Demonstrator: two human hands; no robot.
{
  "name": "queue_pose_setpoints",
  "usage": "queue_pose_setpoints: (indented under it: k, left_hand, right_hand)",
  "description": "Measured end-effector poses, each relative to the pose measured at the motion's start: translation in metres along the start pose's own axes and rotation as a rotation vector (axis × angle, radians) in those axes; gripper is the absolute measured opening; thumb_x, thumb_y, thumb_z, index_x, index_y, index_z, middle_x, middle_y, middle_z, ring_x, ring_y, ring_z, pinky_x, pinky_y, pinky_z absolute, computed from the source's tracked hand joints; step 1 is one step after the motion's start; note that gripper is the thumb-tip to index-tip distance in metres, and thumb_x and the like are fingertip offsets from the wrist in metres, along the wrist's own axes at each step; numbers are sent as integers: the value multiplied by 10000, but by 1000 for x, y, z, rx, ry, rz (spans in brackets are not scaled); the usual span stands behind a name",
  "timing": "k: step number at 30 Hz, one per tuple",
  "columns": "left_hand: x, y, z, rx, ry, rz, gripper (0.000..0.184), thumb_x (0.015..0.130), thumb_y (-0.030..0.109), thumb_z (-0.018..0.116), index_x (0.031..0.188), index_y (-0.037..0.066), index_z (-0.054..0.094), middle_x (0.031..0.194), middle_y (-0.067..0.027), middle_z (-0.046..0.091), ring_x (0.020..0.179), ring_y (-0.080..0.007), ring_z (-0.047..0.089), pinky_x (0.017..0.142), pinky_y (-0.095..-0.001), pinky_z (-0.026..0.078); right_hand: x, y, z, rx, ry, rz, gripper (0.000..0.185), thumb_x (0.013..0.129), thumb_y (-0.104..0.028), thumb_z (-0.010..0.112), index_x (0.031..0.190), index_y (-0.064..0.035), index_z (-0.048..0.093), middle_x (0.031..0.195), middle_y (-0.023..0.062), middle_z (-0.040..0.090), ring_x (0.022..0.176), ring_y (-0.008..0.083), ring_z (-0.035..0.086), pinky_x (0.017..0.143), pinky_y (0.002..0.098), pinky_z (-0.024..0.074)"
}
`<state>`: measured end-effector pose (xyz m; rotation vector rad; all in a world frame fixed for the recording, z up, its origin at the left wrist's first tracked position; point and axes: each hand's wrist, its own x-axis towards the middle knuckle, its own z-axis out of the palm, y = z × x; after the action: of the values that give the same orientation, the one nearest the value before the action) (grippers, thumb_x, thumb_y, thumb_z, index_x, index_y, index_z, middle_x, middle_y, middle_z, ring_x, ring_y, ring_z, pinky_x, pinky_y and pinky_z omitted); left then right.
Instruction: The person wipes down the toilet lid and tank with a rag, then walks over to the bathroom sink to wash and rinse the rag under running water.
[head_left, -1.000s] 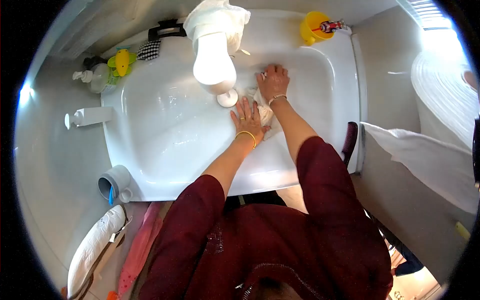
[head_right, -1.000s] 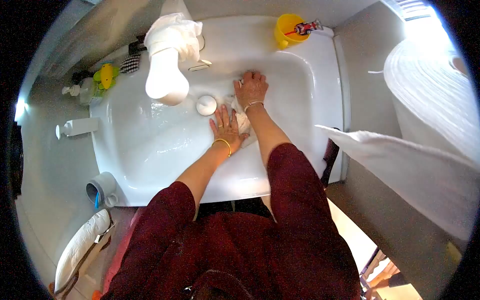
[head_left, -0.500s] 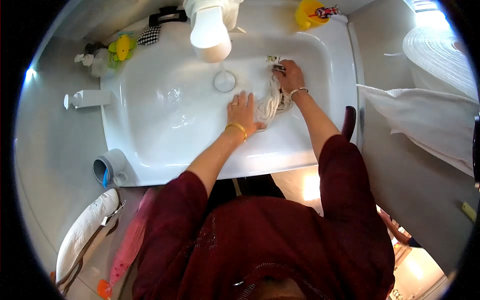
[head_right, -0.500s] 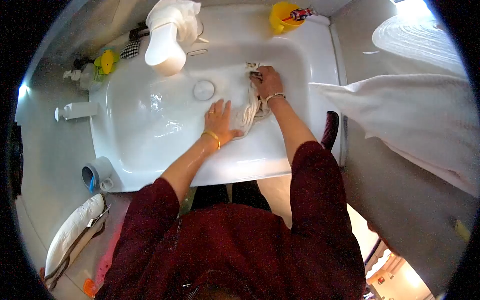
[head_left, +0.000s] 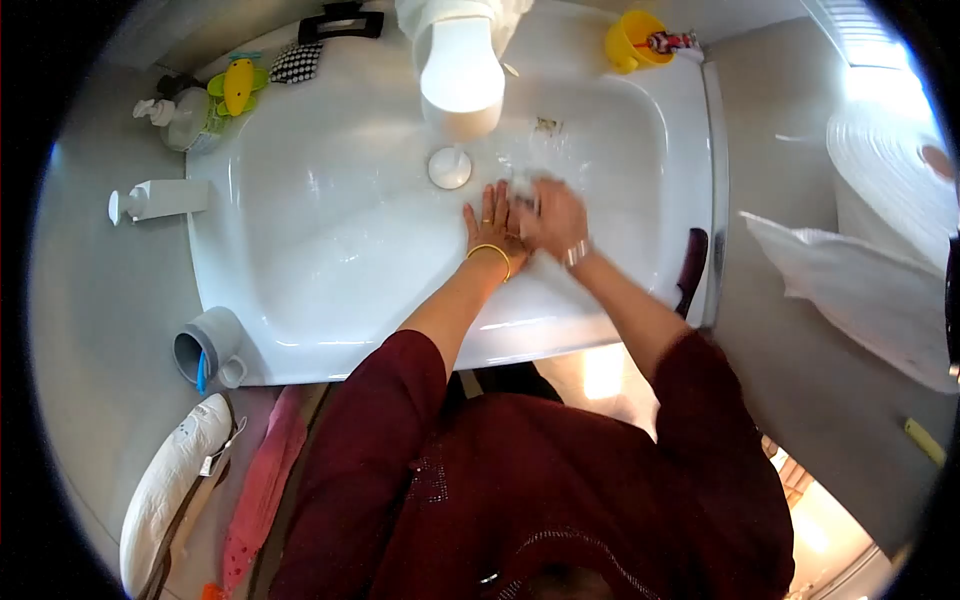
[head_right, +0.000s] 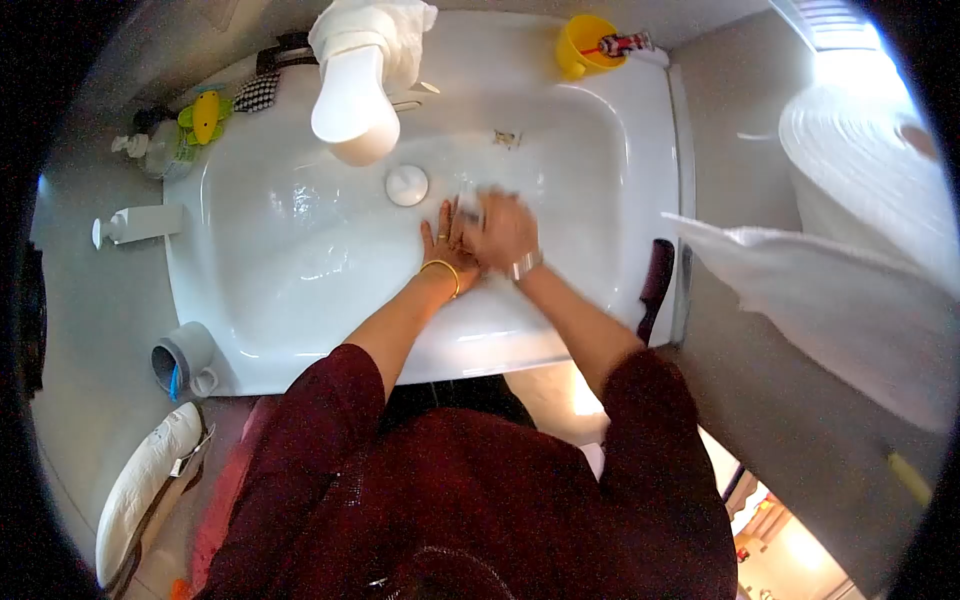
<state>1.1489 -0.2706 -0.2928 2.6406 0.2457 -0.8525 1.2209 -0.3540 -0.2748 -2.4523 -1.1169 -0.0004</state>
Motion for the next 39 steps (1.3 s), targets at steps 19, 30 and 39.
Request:
queue_pose_setpoints:
  k: [19, 30, 39]
  left_hand:
    - [-38, -6, -21, -511, 267, -70, 412, 759, 79, 628, 1134, 104, 458, 1042, -143, 451, 941, -337, 532, 807, -408, 447]
    - [-39, -31, -6, -1019, 102, -139, 317, 719, 191, 684, 913, 13, 508, 860, -172, 543, 727, -259, 581, 639, -338, 482]
    - [-16, -11, 5, -239, 267, -139, 967, 744, 524, 605, 1393, -12, 128, 1449, -202, 107, 1340, -344, 110, 1056, -502, 156]
  right_hand:
    - [74, 126, -34, 9, -109, 440, 526, 736, -322, 688, 1121, -28, 482, 1228, 247, 427, 1022, 366, 493, 892, 408, 421]
    - [87, 105, 10, 263, 231, 88, 272, 667, -97, 672, 911, -69, 554, 1059, 167, 485, 954, 335, 492, 831, 407, 434]
    - [85, 66, 23, -152, -58, 304, 320, 683, -300, 658, 933, -124, 563, 1044, 150, 502, 1006, 357, 461, 855, 439, 428]
